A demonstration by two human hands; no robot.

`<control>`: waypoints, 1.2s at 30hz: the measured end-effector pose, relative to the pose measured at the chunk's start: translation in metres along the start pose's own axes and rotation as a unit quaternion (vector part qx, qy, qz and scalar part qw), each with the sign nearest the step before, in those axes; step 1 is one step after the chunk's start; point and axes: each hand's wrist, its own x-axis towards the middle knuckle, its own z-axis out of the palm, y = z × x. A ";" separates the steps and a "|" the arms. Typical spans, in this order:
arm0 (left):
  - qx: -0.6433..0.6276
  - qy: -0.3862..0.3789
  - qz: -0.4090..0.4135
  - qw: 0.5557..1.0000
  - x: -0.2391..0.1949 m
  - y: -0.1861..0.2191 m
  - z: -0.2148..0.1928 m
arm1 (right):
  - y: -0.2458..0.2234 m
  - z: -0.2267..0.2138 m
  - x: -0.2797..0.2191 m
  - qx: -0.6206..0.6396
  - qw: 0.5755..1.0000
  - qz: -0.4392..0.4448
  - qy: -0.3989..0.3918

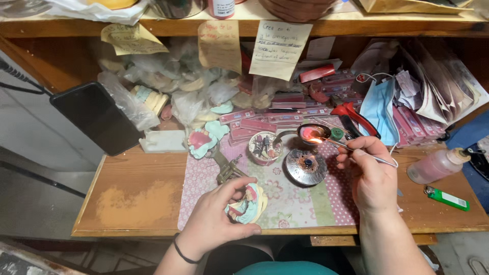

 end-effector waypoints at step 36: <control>0.022 -0.014 0.058 0.998 -0.002 -0.002 -0.004 | 0.010 0.057 -0.080 0.148 0.942 -0.025 -0.299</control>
